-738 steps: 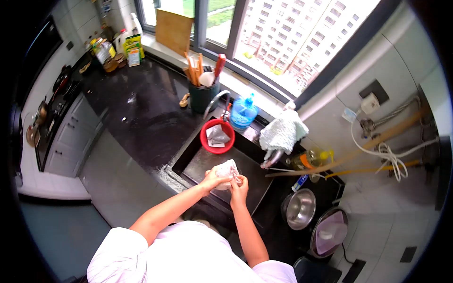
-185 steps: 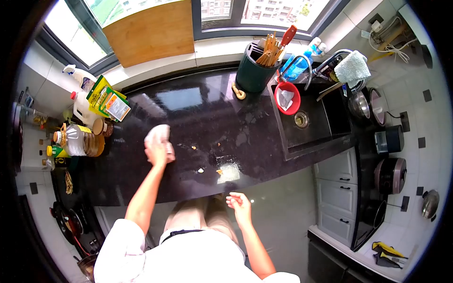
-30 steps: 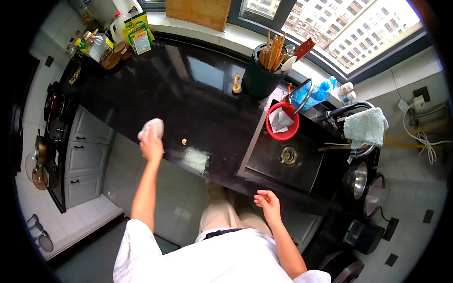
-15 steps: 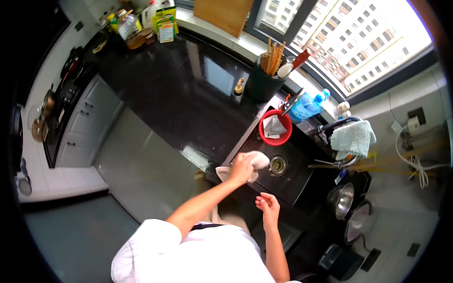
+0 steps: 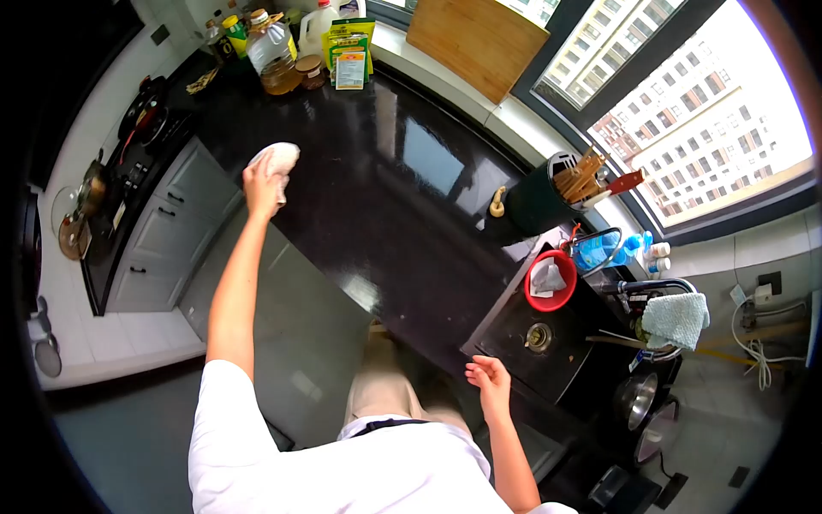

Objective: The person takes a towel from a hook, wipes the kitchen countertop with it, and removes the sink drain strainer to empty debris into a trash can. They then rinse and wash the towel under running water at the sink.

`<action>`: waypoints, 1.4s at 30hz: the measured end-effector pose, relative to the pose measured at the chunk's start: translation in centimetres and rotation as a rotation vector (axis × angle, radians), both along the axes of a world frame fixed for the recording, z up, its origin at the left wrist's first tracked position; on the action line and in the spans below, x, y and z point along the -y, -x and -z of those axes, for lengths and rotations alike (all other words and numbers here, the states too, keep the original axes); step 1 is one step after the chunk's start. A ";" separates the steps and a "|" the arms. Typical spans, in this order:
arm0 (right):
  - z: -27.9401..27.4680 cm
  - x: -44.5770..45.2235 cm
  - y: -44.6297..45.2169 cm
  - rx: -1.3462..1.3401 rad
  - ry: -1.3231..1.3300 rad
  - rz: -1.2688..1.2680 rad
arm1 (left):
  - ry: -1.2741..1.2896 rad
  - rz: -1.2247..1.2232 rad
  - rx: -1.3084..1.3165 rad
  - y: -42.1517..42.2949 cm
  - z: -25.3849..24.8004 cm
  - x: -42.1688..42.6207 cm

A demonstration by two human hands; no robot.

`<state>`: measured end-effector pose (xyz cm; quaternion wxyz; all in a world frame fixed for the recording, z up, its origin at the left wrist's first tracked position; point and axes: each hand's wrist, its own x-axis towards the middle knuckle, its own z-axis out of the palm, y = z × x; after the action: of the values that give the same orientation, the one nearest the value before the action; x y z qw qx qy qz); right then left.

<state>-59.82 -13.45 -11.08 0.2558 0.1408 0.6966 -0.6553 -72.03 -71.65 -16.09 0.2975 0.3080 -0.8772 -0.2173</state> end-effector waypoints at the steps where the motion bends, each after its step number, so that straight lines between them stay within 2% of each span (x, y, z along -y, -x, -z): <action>1: -0.5 1.9 0.2 0.008 -0.008 -0.024 | 0.075 -0.046 0.070 0.1 1.6 2.5; 3: -0.6 4.3 0.4 0.011 0.007 -0.059 | 0.155 -0.043 0.262 -0.8 6.9 6.8; 5: -1.0 5.5 0.4 0.033 0.001 -0.037 | 0.084 -0.066 0.406 -2.8 10.5 6.3; 8: -1.0 5.7 0.0 0.038 -0.028 0.029 | 0.138 -0.112 0.386 -2.8 8.5 1.5; 12: -0.4 4.7 -0.5 0.066 -0.039 0.098 | 0.183 0.036 0.335 -4.4 7.2 -5.7; 17: 0.7 2.4 -0.7 0.027 -0.006 0.189 | 0.089 0.335 0.351 -6.8 6.3 -20.1; 23: 0.3 -5.4 -1.5 -0.064 0.003 0.367 | -0.144 0.755 0.339 -10.2 5.0 -41.3; 27: 0.8 -13.0 -4.5 -0.081 0.016 0.449 | -0.198 0.843 0.354 -11.3 4.6 -53.1; 31: 0.5 -20.5 -8.0 -0.070 0.025 0.499 | -0.317 0.784 0.238 -8.9 6.1 -60.7; 32: 1.0 -22.5 -8.9 -0.048 0.039 0.520 | -0.475 0.767 0.235 -8.4 5.6 -61.7; 33: 1.7 -24.5 -9.8 -0.026 0.035 0.530 | -0.510 0.729 0.233 -8.0 5.2 -62.2; 37: 2.8 -30.3 -11.7 0.011 0.022 0.475 | -0.315 0.628 0.095 -6.8 -1.2 -59.4; 40: 3.6 -32.7 -11.1 0.002 0.019 0.411 | -0.193 0.473 0.087 -4.9 -1.9 -54.2; 42: 3.8 -33.2 -10.1 -0.016 0.032 0.399 | 0.017 0.359 0.185 -3.5 -0.5 -51.2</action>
<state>-49.74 19.72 -14.83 0.1176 0.2667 0.6463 -0.7052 -68.51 -20.45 -15.61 0.1749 0.1626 -0.9434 -0.2302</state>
